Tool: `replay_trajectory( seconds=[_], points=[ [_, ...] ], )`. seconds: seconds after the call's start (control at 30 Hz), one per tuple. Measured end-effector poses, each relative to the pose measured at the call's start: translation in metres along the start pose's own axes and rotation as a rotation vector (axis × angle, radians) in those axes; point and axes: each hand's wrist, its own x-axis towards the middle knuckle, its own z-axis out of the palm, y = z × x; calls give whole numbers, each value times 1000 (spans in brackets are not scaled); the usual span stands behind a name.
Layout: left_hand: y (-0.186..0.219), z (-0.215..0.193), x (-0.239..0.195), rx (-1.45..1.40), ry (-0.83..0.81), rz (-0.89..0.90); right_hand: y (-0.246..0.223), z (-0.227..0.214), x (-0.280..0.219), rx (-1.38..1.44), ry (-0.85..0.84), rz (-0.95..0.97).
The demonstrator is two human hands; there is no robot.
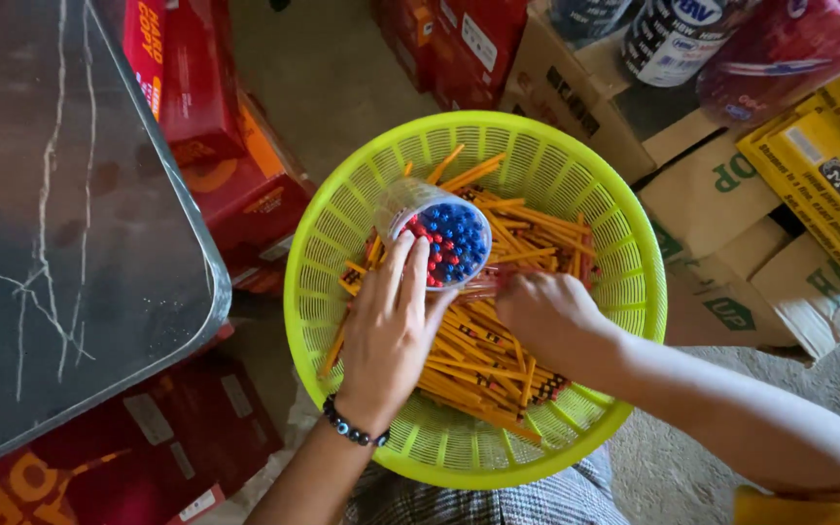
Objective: Organizes pencils and push pins into plastic containers in a storage area.
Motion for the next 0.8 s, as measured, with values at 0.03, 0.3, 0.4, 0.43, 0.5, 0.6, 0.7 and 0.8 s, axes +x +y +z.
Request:
replay_trajectory(
  seconds=[0.03,0.3,0.4,0.43,0.5,0.6,0.7,0.8],
  points=[
    [1,-1,0,3,5,3,1,5,-1,-3,6,1],
    [7,-10,5,76,-33,8,9,4,5,-99,140,31],
    [10,-10,8,114,-45,32,13,6,-2,-114,9,77],
    [10,-9,8,112,-50,47,15,6,-6,-105,11,90],
    [9,-7,9,178,-54,28,19,7,-12,-157,70,39],
    [8,-10,10,161,-182,-73,31,-34,-36,109,210,-19],
    [8,-9,11,107,-148,-55,34,-69,-54,386,28,31],
    [11,-7,16,37,-81,-62,33,-77,-64,625,446,-65]
  ],
)
